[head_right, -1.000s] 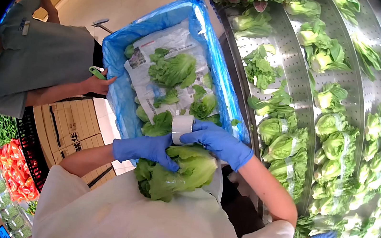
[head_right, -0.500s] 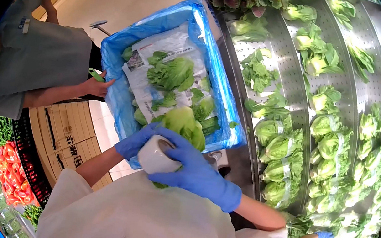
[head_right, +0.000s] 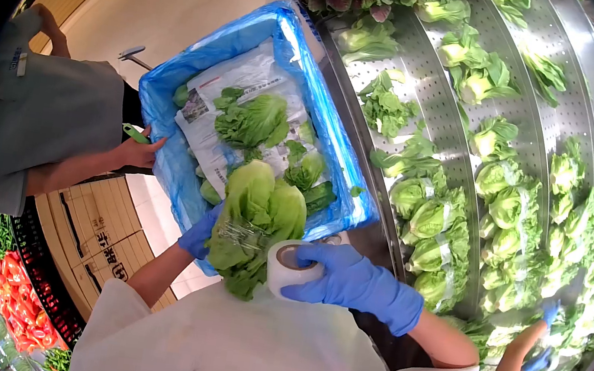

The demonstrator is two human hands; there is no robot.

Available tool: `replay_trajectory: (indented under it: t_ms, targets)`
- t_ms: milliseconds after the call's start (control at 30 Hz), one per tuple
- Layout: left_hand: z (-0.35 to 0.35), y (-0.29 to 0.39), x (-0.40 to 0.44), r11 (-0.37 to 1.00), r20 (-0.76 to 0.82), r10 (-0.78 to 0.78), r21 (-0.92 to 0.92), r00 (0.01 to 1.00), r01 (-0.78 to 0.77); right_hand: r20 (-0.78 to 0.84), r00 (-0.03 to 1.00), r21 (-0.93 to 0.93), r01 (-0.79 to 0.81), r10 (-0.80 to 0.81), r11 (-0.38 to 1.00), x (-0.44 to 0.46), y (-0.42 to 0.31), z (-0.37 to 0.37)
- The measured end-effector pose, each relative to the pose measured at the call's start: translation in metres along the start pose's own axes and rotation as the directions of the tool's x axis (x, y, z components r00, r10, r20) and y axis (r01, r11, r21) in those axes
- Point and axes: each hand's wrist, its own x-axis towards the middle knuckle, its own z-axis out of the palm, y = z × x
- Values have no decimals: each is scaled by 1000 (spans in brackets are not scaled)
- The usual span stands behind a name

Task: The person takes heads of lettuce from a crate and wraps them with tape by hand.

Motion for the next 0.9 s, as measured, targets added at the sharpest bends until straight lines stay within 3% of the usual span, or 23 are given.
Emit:
replay_trajectory:
  t_ms: [133,200,233,300,333,400,500,533,600,633,667,700,733,767,833,900]
  targets:
    - [-19,-12,5,998,127,66,-14,990,-65,86,989,-86,-115,122,990,0,15,-3]
    - [-18,-13,12,995,85,95,-32,992,-92,50,998,126,-47,41,991,-1,24,4]
    - [-18,-14,13,994,63,108,4,992,-108,56,998,123,-47,40,991,0,25,5]
    - [-18,-15,15,988,21,134,77,991,-136,165,925,313,-378,342,871,0,18,8]
    - [-18,-15,16,993,24,102,61,995,-103,166,924,312,-380,343,871,-1,22,9]
    - [-19,-16,19,997,25,71,43,997,-72,53,993,216,-113,104,970,-2,39,15]
    - [-28,-20,21,997,49,68,22,996,-69,106,992,113,-76,64,991,-2,62,17]
    - [-27,-17,20,1000,135,9,-16,991,-7,112,992,114,-77,64,990,2,71,16]
    - [-17,-9,16,997,223,-47,-49,974,59,279,957,-150,-41,82,988,14,95,14]
    - [-5,-2,12,969,222,-195,-108,955,223,282,956,-150,-41,83,988,23,118,19]
    - [4,4,9,911,230,-336,-166,913,377,273,960,-73,90,-67,993,32,147,28]
    - [10,6,11,912,229,-334,-168,914,375,163,953,7,256,-254,967,32,142,31]
    - [17,6,13,937,240,-338,0,910,348,46,902,46,427,-429,903,32,137,34]
    - [25,8,14,936,248,-345,167,905,310,44,905,144,413,-423,899,34,143,34]
    - [43,16,10,927,210,-374,120,903,356,120,951,457,202,-284,866,36,154,33]
    - [34,11,21,929,295,-368,142,882,341,187,962,670,22,-197,742,37,168,37]
